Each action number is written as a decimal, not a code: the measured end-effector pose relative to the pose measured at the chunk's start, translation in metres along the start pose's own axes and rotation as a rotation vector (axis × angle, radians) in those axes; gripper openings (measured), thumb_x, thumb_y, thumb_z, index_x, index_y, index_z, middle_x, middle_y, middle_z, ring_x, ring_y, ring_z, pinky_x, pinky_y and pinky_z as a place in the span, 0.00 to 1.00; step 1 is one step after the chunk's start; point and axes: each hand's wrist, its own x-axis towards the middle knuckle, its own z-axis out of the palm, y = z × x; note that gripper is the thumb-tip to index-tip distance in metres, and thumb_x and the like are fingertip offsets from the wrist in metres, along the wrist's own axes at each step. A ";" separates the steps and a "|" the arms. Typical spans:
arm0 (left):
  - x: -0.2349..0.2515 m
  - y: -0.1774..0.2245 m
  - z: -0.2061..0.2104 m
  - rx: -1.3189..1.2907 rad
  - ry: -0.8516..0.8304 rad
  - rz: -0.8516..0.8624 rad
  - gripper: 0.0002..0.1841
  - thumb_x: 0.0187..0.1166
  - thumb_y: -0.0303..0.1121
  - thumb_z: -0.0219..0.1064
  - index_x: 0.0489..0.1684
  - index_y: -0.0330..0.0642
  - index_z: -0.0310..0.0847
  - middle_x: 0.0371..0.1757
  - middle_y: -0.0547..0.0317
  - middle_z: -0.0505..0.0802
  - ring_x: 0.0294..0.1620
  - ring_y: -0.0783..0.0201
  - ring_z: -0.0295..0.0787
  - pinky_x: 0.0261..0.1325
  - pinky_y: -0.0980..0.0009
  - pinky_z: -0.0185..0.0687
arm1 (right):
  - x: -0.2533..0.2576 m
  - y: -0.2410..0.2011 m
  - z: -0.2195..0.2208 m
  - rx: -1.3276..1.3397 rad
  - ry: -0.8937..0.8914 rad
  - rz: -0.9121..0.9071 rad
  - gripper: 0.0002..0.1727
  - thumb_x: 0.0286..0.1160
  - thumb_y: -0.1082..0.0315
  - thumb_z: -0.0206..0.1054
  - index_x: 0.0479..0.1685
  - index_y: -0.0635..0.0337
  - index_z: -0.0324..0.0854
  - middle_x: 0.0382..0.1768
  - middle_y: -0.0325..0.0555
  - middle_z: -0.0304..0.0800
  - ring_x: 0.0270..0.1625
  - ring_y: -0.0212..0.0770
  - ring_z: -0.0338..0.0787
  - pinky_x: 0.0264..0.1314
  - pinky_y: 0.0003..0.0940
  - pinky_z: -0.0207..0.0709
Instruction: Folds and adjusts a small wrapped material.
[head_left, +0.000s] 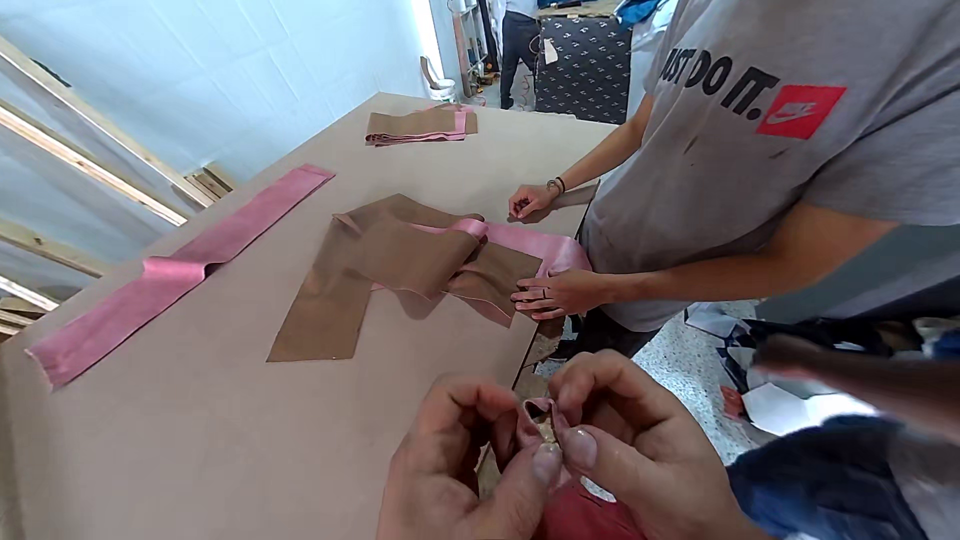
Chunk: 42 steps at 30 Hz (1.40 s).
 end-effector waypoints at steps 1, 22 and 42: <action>0.001 -0.001 -0.001 -0.047 -0.007 -0.037 0.18 0.75 0.33 0.77 0.57 0.42 0.77 0.39 0.64 0.91 0.36 0.73 0.86 0.41 0.75 0.86 | 0.001 0.000 -0.001 0.043 -0.012 0.037 0.12 0.79 0.66 0.70 0.56 0.58 0.82 0.45 0.38 0.87 0.48 0.27 0.86 0.54 0.26 0.82; -0.002 -0.004 -0.003 0.016 -0.015 0.089 0.23 0.76 0.37 0.77 0.68 0.47 0.79 0.40 0.65 0.92 0.39 0.73 0.88 0.47 0.75 0.87 | 0.003 -0.002 -0.006 0.041 -0.056 0.034 0.19 0.81 0.66 0.70 0.67 0.64 0.78 0.51 0.45 0.86 0.52 0.33 0.86 0.60 0.32 0.83; 0.003 -0.014 -0.023 0.331 -0.190 0.359 0.12 0.82 0.42 0.72 0.56 0.49 0.89 0.52 0.61 0.90 0.53 0.69 0.88 0.54 0.76 0.88 | -0.003 0.014 -0.015 -0.145 -0.100 -0.226 0.15 0.83 0.60 0.69 0.58 0.60 0.88 0.54 0.45 0.89 0.55 0.33 0.88 0.59 0.29 0.85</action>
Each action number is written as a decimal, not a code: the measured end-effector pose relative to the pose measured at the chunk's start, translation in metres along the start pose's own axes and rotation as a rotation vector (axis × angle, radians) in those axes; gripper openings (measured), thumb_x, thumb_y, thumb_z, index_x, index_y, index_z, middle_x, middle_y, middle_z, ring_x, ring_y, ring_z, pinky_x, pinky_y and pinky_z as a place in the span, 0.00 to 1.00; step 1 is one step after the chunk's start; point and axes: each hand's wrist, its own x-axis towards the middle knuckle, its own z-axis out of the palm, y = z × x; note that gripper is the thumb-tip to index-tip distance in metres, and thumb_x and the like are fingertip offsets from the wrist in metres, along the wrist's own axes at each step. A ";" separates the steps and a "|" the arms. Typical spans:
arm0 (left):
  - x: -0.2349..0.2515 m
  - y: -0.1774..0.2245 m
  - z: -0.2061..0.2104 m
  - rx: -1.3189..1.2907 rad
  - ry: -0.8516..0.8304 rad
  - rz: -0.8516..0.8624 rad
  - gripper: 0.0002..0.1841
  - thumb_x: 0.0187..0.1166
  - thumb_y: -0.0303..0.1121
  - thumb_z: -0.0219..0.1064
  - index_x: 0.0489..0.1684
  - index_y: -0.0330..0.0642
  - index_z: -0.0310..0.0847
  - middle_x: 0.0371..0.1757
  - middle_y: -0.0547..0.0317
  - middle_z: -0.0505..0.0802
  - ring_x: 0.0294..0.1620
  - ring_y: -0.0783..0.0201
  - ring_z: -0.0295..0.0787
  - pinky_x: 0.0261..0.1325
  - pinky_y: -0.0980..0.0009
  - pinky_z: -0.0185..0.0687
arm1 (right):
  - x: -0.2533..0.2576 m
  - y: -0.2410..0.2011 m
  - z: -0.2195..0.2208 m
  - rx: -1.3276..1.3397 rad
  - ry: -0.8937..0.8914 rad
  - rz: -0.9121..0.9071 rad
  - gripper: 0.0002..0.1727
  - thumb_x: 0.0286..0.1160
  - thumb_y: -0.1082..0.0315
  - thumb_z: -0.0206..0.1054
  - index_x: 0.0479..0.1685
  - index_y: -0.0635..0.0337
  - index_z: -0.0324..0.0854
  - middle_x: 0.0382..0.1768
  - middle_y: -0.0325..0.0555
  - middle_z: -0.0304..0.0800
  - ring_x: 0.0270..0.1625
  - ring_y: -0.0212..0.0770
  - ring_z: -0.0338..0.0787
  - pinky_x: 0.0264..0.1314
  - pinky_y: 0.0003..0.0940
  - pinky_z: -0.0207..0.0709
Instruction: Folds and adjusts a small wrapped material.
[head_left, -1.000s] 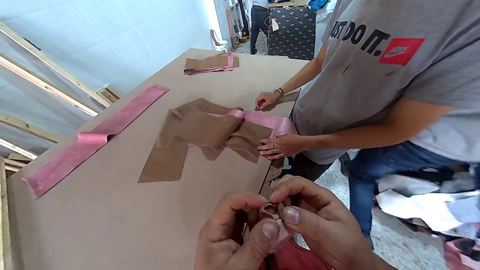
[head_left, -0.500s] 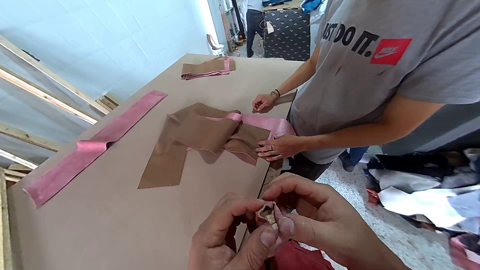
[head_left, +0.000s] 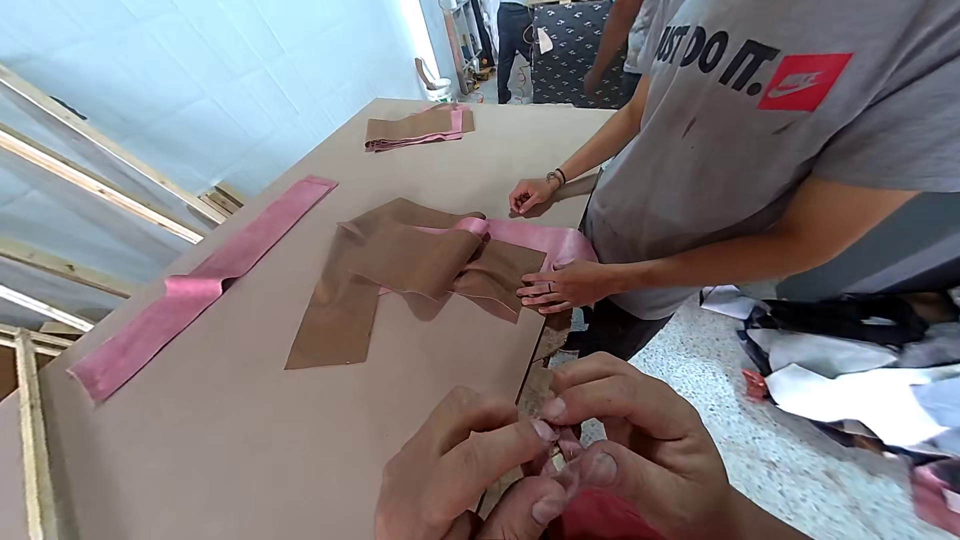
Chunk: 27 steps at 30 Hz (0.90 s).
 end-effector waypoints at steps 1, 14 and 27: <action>0.001 -0.002 -0.002 0.028 -0.016 0.020 0.13 0.82 0.44 0.72 0.56 0.51 0.90 0.52 0.61 0.90 0.53 0.69 0.88 0.54 0.75 0.87 | -0.001 0.001 -0.001 -0.033 -0.009 -0.021 0.15 0.84 0.59 0.69 0.59 0.60 0.88 0.55 0.45 0.89 0.56 0.33 0.88 0.60 0.29 0.85; 0.007 -0.008 0.003 -0.053 -0.001 0.059 0.09 0.85 0.39 0.68 0.51 0.47 0.91 0.51 0.61 0.90 0.54 0.70 0.87 0.57 0.77 0.85 | 0.000 0.000 0.011 0.022 0.090 -0.013 0.12 0.84 0.62 0.67 0.53 0.61 0.89 0.48 0.46 0.87 0.51 0.32 0.87 0.53 0.26 0.84; -0.011 -0.001 0.002 0.230 0.058 -0.019 0.30 0.73 0.39 0.80 0.76 0.62 0.75 0.65 0.68 0.90 0.59 0.70 0.92 0.61 0.71 0.92 | -0.014 0.023 0.022 0.023 0.090 0.085 0.35 0.81 0.37 0.64 0.76 0.54 0.79 0.65 0.45 0.86 0.61 0.36 0.87 0.64 0.36 0.84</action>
